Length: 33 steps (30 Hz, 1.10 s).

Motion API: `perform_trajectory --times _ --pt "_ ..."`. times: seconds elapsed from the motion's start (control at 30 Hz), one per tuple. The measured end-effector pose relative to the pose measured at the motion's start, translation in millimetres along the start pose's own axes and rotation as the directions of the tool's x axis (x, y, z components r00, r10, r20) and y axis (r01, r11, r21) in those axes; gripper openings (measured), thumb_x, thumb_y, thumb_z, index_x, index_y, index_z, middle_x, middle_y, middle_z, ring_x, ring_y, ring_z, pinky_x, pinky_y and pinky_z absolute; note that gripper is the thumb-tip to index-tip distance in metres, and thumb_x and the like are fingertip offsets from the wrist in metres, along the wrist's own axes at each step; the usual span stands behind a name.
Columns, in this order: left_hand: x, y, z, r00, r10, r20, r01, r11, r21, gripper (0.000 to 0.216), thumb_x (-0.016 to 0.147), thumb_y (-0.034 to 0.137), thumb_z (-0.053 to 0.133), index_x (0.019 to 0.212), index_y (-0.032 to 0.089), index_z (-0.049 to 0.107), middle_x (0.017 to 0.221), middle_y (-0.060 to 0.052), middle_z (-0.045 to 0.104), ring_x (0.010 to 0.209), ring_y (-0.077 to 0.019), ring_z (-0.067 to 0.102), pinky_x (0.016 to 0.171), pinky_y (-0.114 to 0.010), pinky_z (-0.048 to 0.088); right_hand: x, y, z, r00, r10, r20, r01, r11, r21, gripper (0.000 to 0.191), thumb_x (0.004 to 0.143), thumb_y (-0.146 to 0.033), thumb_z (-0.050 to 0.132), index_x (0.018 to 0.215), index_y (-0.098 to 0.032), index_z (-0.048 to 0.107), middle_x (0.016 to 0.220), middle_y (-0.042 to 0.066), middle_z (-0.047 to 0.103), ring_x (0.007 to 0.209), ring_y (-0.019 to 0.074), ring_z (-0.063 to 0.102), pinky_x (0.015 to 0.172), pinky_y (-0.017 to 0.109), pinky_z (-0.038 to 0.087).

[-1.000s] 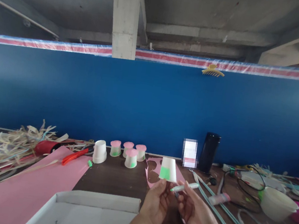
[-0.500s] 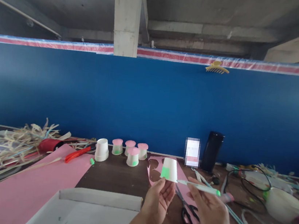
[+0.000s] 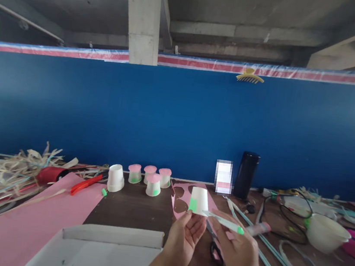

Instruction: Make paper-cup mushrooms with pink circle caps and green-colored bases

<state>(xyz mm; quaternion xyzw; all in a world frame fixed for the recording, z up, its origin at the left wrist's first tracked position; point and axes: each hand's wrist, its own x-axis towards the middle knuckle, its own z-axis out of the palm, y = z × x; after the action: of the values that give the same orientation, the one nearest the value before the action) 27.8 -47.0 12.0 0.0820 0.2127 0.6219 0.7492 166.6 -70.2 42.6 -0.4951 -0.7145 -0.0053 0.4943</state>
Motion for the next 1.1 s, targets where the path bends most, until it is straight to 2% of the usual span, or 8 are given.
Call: perform_trajectory --times 0.17,0.37,0.57,0.93,1.1 --pt "-2.0 -0.2 1.6 1.0 0.013 -0.018 -0.013 1.0 0.006 0.019 0.077 0.021 0.066 0.091 0.008 0.059 0.085 -0.014 0.07 0.078 -0.0201 0.069 0.078 -0.032 0.055 0.2 0.3 2.7 0.998 -0.062 -0.004 0.062 0.998 0.013 0.025 0.085 -0.034 0.055 0.104 -0.022 0.067 0.106 0.007 0.068 0.098 0.0194 0.064 0.086 0.027 0.049" --pt "-3.8 -1.0 2.6 1.0 0.013 -0.001 -0.013 1.0 0.02 0.017 0.077 0.019 0.066 0.088 0.008 0.059 0.083 -0.014 0.07 0.077 -0.0195 0.069 0.077 -0.031 0.055 -0.9 2.4 5.5 0.996 -0.089 -0.001 0.089 0.996 -0.01 0.028 0.086 -0.035 0.053 0.107 -0.023 0.066 0.102 0.006 0.069 0.096 0.0198 0.065 0.087 0.028 0.05" --pt "-3.6 -0.7 1.3 0.999 0.009 0.033 -0.01 1.0 0.026 0.019 0.078 0.021 0.064 0.091 0.008 0.06 0.084 -0.014 0.07 0.078 -0.0197 0.068 0.078 -0.031 0.054 -2.0 4.6 5.1 0.998 -0.059 0.006 0.059 0.998 -0.007 0.027 0.086 -0.036 0.054 0.105 -0.022 0.067 0.107 0.007 0.068 0.097 0.0194 0.064 0.086 0.026 0.049" --pt "-3.3 -1.0 1.6 1.0 0.018 0.023 -0.018 0.999 0.027 0.015 0.08 0.022 0.062 0.087 0.008 0.059 0.084 -0.015 0.07 0.078 -0.0209 0.068 0.079 -0.032 0.054 -1.0 3.6 4.3 0.999 -0.043 0.004 0.043 0.998 -0.048 0.025 0.085 -0.039 0.054 0.097 -0.023 0.068 0.103 0.005 0.069 0.093 0.0182 0.065 0.082 0.024 0.05" --pt "-3.3 -2.1 0.6 0.997 0.043 0.059 -0.045 0.998 0.04 0.016 0.077 0.021 0.066 0.085 0.009 0.062 0.085 -0.014 0.07 0.079 -0.0193 0.068 0.08 -0.031 0.053 -0.6 3.0 4.5 0.999 -0.04 0.004 0.04 0.997 -0.059 0.027 0.085 -0.04 0.053 0.101 -0.024 0.068 0.104 0.004 0.069 0.093 0.0171 0.066 0.081 0.023 0.05"
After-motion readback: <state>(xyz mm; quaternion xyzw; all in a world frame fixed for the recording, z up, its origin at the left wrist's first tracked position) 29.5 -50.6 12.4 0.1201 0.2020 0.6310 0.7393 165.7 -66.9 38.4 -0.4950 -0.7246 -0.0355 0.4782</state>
